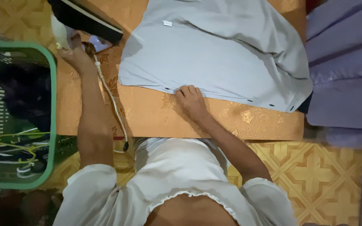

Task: Ironing a light blue button-down shirt on a table covered with an orange cloth.

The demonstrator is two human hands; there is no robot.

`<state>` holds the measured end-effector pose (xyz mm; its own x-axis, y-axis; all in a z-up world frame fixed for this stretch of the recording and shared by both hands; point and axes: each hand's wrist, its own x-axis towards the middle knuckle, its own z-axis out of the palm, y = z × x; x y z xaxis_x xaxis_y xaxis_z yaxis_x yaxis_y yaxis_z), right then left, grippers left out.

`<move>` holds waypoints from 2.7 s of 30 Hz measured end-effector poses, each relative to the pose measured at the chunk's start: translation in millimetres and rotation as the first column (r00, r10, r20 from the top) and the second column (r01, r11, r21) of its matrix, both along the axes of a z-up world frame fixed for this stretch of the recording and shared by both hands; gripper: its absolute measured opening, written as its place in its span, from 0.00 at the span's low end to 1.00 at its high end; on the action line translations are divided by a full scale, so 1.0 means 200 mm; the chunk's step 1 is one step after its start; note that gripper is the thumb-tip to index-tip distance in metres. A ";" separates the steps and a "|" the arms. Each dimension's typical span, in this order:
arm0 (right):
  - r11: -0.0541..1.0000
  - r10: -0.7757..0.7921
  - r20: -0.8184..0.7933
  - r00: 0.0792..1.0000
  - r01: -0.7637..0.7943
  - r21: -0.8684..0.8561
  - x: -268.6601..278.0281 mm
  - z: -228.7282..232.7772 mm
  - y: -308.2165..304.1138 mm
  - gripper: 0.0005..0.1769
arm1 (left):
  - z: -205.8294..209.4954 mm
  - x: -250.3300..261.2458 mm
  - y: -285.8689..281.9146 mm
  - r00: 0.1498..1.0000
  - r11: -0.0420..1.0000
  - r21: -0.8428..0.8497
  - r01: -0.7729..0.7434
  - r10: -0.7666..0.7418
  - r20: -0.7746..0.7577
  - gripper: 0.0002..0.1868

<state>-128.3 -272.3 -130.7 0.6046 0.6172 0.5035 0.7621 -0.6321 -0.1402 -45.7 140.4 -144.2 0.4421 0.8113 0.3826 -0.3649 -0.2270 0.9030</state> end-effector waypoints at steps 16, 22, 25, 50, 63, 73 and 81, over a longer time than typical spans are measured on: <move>1.000 0.022 0.136 0.990 -0.022 0.001 0.04 0.00 0.01 0.05 | 0.17 -0.67 -0.60 0.937 0.429 0.875 0.226 0.151 -0.316 0.04; 0.999 0.039 0.073 0.997 -0.038 -0.020 0.05 -0.06 0.00 0.04 | 0.17 -0.65 -0.58 0.787 0.293 0.791 0.537 0.164 -0.595 0.21; 0.999 0.016 0.127 0.992 -0.012 -0.032 0.04 -0.01 0.00 0.05 | 0.10 -0.59 -0.49 0.752 0.300 0.753 0.585 0.146 -0.643 0.11; 0.992 0.129 0.102 0.986 -0.128 -0.013 0.05 -0.06 0.02 0.02 | 0.14 -0.51 -0.60 0.817 0.899 -0.241 0.367 -0.435 -0.378 0.11; 0.996 0.036 -0.321 0.946 -0.008 0.088 0.09 0.06 0.02 0.05 | 0.02 -0.51 -0.60 0.861 0.932 -0.214 0.291 -0.353 -0.367 0.05; 0.991 -0.132 -0.393 0.910 0.132 -0.027 0.18 -0.12 0.10 0.05 | 0.01 -0.54 -0.56 0.836 0.936 -0.111 0.333 -0.348 -0.424 0.10; 0.971 -0.112 -0.542 0.833 0.208 0.119 0.20 -0.09 0.05 0.04 | 0.03 -0.58 -0.54 0.792 0.887 -0.230 0.400 -0.461 -0.401 0.08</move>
